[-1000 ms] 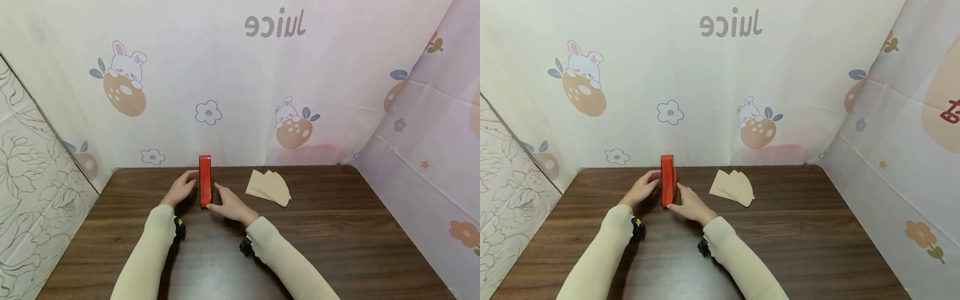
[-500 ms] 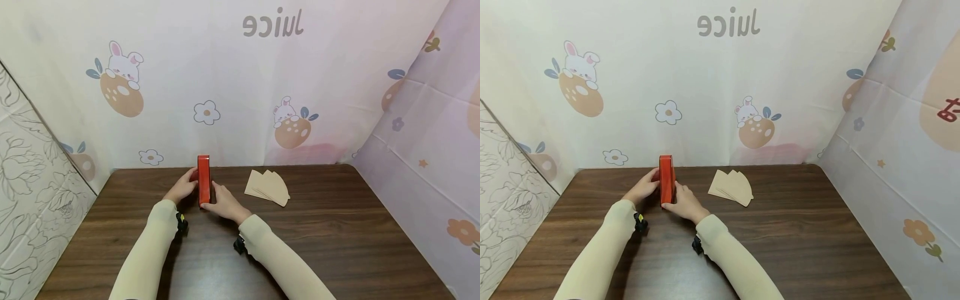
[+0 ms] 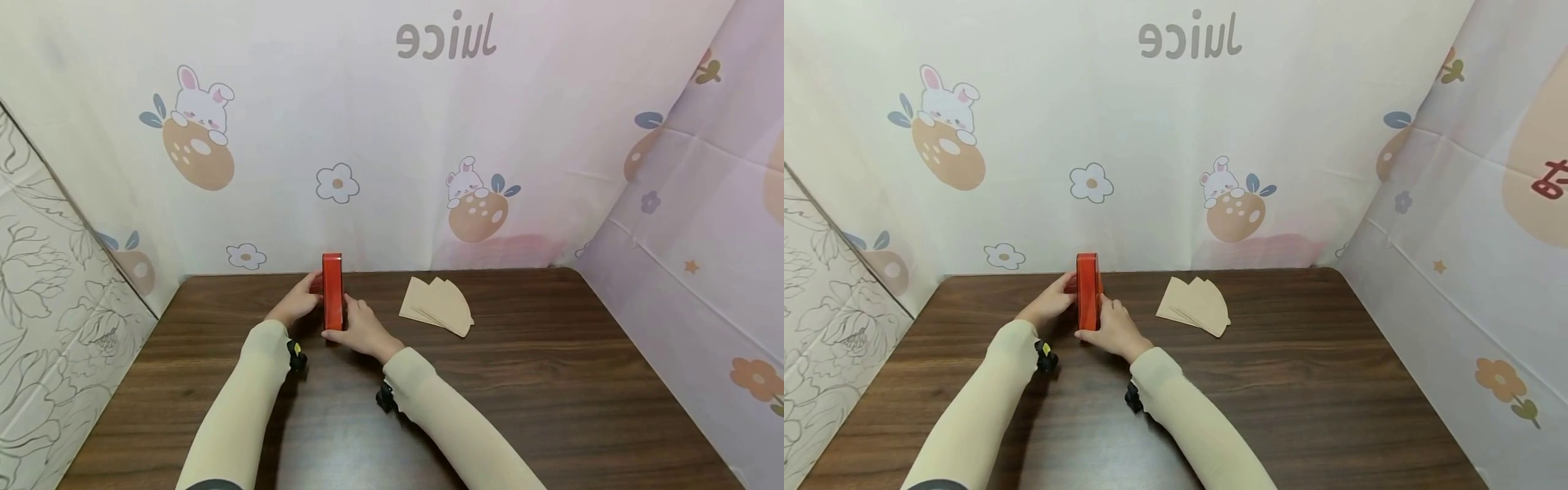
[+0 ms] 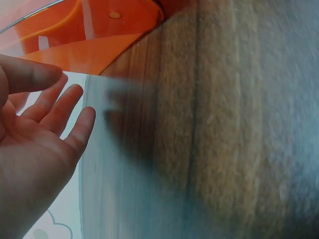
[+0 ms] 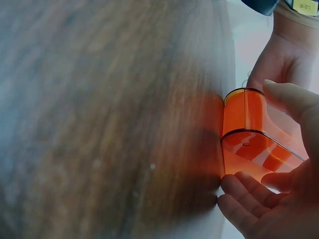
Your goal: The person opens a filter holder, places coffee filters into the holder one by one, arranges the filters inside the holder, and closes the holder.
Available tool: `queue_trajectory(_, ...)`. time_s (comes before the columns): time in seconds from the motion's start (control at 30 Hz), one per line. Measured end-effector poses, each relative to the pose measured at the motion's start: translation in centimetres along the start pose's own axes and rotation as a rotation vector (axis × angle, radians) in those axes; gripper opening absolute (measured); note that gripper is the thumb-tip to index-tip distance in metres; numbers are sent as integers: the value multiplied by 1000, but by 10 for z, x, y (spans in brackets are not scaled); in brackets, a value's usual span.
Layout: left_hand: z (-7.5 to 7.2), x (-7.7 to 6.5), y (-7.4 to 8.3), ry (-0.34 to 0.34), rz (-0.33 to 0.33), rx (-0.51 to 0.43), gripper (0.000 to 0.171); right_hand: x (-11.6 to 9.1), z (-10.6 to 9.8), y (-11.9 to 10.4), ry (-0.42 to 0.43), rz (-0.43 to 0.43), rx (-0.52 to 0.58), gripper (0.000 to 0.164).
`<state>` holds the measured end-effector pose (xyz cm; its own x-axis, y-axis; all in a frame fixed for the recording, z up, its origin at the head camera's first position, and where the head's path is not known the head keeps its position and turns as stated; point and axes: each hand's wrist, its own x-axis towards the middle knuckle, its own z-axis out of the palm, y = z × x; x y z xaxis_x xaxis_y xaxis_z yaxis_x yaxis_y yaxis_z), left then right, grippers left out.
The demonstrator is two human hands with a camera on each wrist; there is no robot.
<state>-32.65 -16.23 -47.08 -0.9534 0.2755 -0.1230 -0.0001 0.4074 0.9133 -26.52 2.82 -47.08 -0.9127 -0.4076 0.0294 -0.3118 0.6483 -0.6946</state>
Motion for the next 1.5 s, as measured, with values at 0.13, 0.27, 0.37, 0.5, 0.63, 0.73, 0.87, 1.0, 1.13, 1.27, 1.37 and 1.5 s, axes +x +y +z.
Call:
queue_trajectory(0.13, 0, 1, 1, -10, -3, 9, 80, 3, 4, -1, 19, 16, -27, 95)
queue_trajectory(0.27, 1, 2, 2, -15, -2, 19, 78, 5, 7, -4, 23, 46, -38, 96)
queue_trajectory(0.37, 2, 2, 2, -15, 0, 25, 76, 5, 8, -5, 23, 61, -37, 95)
queue_trajectory(0.5, 4, 2, 3, -9, 2, 32, 73, 5, 8, -7, 22, 52, -17, 92)
queue_trajectory(0.63, 4, 2, 3, -7, 13, 11, 70, 6, 8, -8, 27, 33, 23, 90)
queue_trajectory(0.73, 4, 1, 4, -9, 24, -12, 69, 6, 7, -8, 24, 24, 36, 87)
queue_trajectory(0.87, 4, 0, 3, -8, 25, -21, 69, 6, 7, -8, 16, 17, 38, 85)
queue_trajectory(1.0, 4, -2, 1, -3, 19, -21, 68, 6, 8, -8, 13, 7, 41, 83)
queue_trajectory(1.13, 5, -4, 0, 4, 11, -9, 66, 4, 8, -8, 16, 7, 47, 86)
queue_trajectory(1.27, 5, -6, 0, 13, 4, 5, 66, 3, 8, -8, 11, 9, 54, 91)
queue_trajectory(1.37, 5, -8, 1, 18, -1, -2, 65, 2, 9, -7, 9, 4, 54, 92)
queue_trajectory(1.5, 6, -12, 3, 20, -2, -11, 65, 2, 9, -6, 6, 4, 67, 92)
